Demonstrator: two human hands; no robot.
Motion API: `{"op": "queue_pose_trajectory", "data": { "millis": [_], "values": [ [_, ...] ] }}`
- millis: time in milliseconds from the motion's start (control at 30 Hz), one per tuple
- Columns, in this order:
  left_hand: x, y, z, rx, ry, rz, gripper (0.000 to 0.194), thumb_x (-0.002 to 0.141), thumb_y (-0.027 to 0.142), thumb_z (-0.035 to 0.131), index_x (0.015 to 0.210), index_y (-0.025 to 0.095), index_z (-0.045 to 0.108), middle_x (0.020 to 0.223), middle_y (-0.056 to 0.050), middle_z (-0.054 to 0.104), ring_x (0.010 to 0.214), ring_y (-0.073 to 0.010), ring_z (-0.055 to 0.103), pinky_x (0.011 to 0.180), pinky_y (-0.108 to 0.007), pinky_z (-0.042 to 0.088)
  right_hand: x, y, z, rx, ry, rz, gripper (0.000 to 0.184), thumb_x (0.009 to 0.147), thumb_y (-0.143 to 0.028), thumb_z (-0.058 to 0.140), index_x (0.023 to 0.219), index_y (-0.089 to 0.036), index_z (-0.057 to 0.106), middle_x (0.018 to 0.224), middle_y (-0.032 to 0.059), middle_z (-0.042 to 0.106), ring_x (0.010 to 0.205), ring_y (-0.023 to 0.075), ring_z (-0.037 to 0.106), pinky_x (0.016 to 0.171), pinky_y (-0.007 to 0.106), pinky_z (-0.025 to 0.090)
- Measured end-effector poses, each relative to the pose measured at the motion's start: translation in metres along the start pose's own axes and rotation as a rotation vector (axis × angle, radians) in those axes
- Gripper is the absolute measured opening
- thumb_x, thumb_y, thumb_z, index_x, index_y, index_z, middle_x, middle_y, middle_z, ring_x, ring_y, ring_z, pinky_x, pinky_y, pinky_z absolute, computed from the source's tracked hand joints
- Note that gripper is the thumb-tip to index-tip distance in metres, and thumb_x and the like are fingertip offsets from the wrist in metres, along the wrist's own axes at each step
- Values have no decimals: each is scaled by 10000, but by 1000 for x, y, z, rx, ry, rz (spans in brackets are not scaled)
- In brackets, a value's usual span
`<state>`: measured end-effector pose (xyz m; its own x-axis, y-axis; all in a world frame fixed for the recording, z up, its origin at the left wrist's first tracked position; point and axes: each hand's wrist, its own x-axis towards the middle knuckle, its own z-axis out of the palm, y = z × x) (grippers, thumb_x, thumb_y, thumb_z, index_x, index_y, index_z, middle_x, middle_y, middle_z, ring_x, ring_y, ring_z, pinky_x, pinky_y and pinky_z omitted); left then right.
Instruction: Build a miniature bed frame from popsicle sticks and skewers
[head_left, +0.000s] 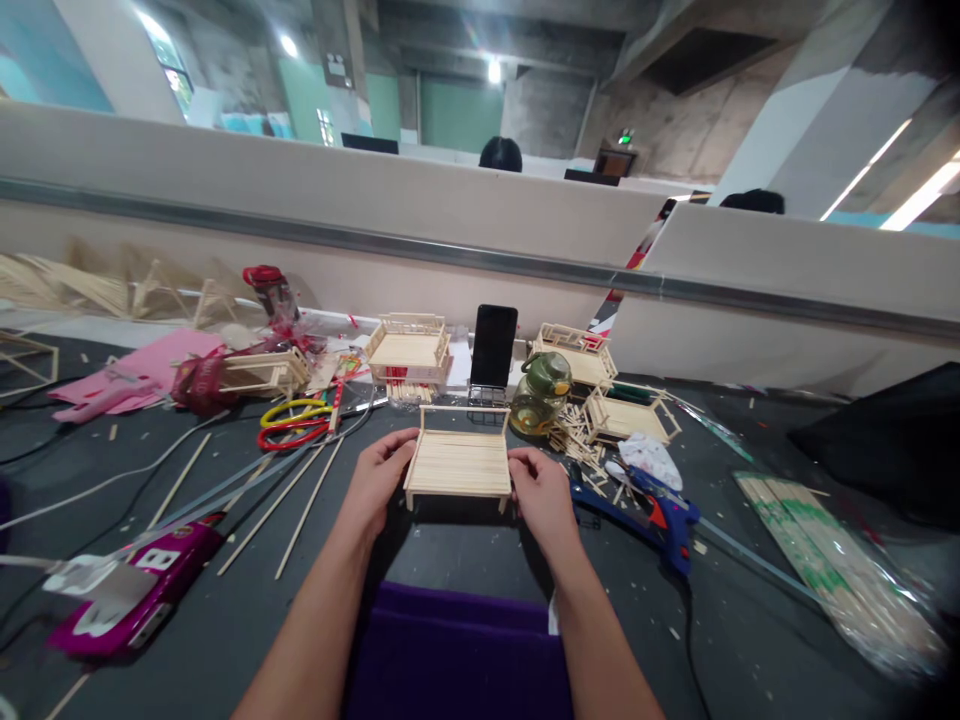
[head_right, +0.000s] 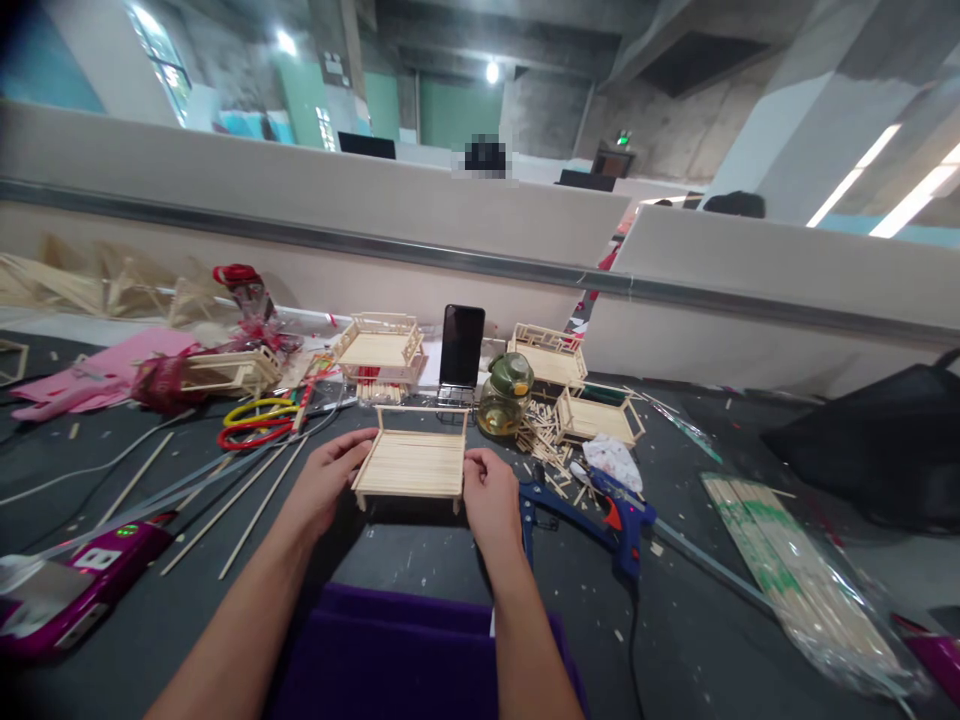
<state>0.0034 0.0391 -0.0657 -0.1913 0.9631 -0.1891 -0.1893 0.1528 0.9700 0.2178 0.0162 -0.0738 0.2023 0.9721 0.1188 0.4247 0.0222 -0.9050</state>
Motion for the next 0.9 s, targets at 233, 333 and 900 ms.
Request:
{"op": "queue_pose_trajectory", "data": {
  "millis": [233, 333, 900],
  "values": [
    [2, -3, 1, 83, 28, 24, 534, 566, 421, 761, 1010, 127, 717, 887, -90, 740, 752, -200, 640, 628, -272, 468, -1, 3, 3, -56, -54, 8, 283, 815, -295, 455, 887, -167, 696, 701, 46, 703, 591, 171, 627, 525, 247, 457],
    [0, -1, 2, 77, 18, 1, 526, 547, 423, 771, 980, 127, 724, 901, -98, 741, 752, -200, 642, 613, -267, 467, 0, 4, 2, -85, -66, 6, 293, 817, -299, 458, 904, -173, 708, 780, 58, 725, 670, 183, 647, 577, 260, 480],
    [3, 2, -3, -97, 16, -94, 540, 498, 372, 835, 971, 131, 732, 780, -70, 739, 591, -142, 610, 507, -229, 411, 0, 2, 8, 241, -86, 97, 387, 767, -411, 533, 975, -117, 676, 675, 28, 641, 459, 100, 514, 339, 173, 433]
  ]
}}
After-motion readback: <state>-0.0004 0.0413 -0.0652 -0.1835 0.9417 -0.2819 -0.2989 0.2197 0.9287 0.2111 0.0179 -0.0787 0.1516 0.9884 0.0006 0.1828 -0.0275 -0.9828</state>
